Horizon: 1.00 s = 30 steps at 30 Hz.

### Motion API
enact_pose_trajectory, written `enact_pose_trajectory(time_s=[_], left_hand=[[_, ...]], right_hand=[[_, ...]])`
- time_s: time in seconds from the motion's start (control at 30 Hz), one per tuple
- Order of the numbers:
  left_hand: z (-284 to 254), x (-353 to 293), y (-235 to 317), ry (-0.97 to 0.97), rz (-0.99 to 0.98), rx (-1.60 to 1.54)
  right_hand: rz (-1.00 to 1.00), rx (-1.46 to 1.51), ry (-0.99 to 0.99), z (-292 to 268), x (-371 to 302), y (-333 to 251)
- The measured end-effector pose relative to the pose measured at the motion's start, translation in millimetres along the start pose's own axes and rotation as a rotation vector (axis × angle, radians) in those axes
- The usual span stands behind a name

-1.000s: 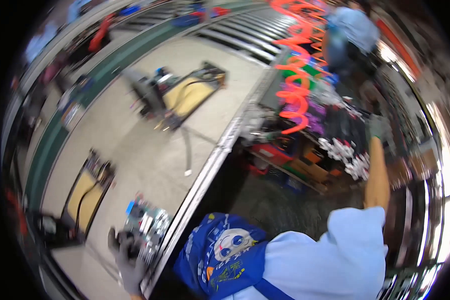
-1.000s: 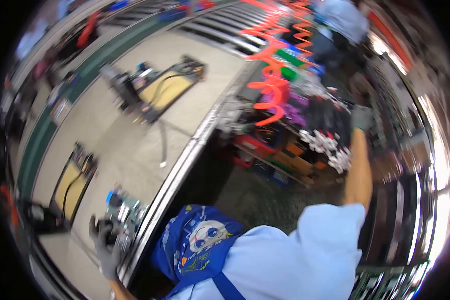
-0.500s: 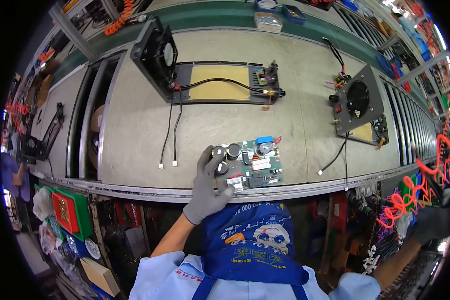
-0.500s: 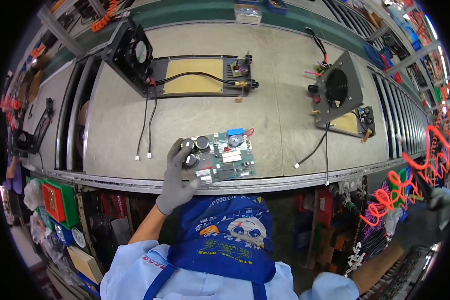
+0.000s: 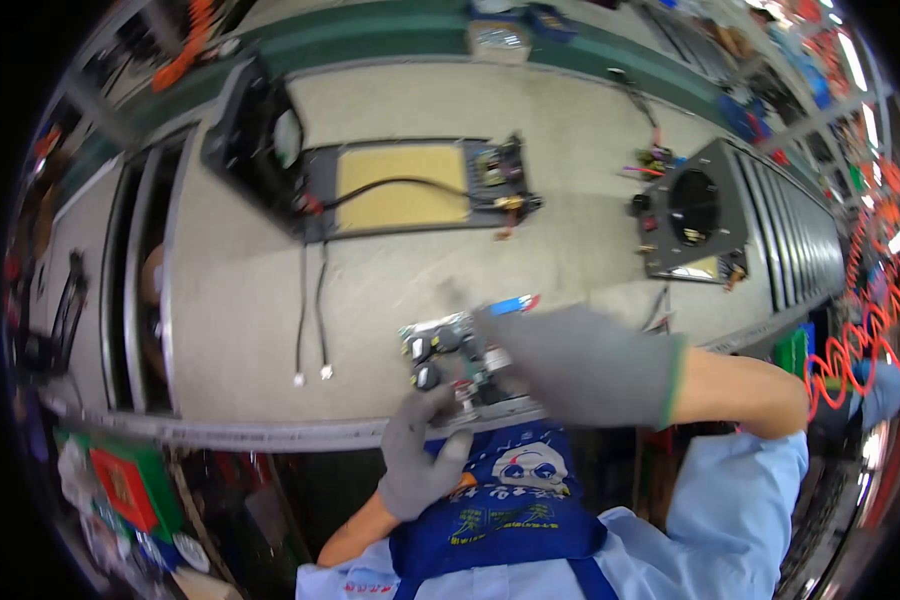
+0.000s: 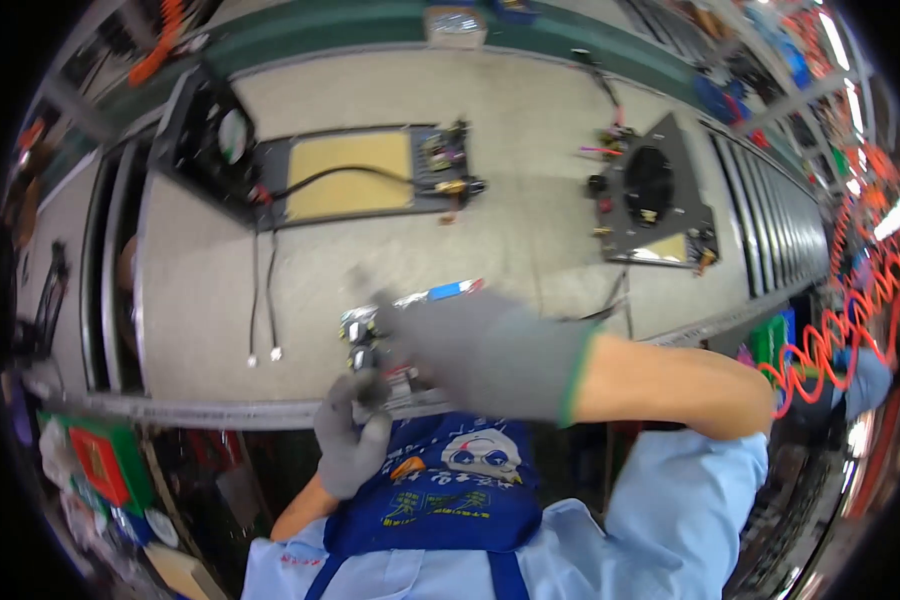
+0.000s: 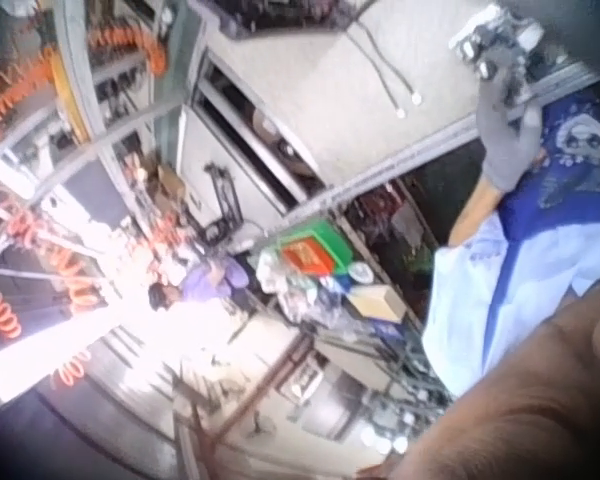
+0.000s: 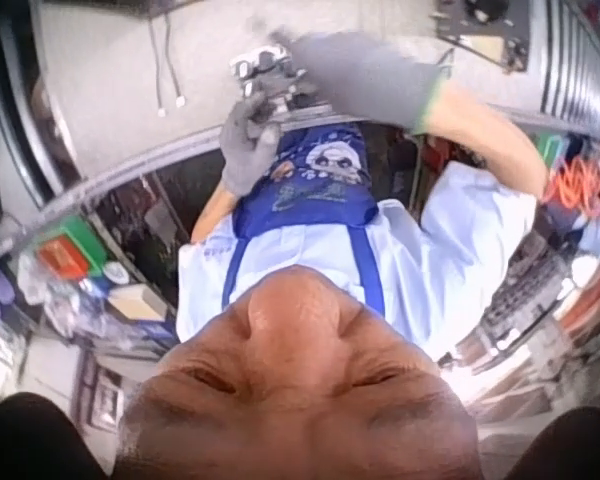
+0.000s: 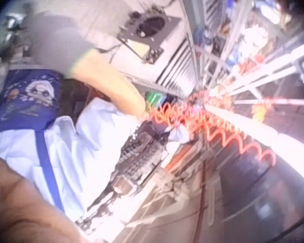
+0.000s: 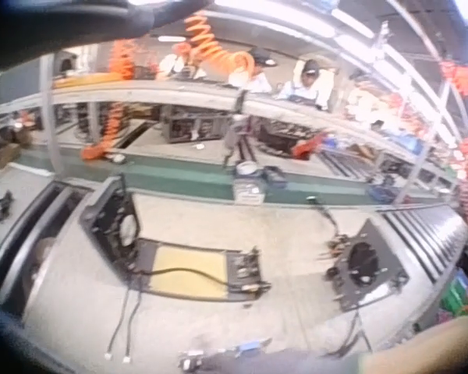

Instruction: The person assembles an electronic unit by mounting a cooling fan and a circuit board onto a metal chassis with screws. The screws are driven by an electric screwdriver.

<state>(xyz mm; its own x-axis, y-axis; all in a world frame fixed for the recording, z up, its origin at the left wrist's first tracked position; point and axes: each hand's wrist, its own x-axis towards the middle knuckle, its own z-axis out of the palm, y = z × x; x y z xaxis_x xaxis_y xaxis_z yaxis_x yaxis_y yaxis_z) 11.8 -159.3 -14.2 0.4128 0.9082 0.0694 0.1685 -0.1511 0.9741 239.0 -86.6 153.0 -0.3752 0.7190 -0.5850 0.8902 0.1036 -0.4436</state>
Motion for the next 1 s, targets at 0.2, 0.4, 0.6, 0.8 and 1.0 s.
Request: enact_pose_trajectory(time_s=[0.2,0.4,0.6,0.8,1.0], left_hand=[[1.3,3.1,5.5,-0.204,-0.466,-0.436],[17.9,10.0,-6.6,-0.249,-0.3,-0.653],[45.7,5.6,-2.0,-0.21,-0.282,-0.809],[69.7,0.5,20.4,-0.199,-0.231,-0.719],[69.9,-12.2,29.5,-0.095,-0.279,-0.558]], right_hand=[[-0.41,-0.242,0.181,64.6,15.4,-2.0],[-0.402,-0.251,0.386,93.1,-11.8,4.2],[-0.46,-0.123,0.449,105.1,-40.3,22.6],[-0.514,0.004,0.538,116.6,-67.1,28.5],[-0.488,0.204,0.619,128.1,-61.9,45.9]])
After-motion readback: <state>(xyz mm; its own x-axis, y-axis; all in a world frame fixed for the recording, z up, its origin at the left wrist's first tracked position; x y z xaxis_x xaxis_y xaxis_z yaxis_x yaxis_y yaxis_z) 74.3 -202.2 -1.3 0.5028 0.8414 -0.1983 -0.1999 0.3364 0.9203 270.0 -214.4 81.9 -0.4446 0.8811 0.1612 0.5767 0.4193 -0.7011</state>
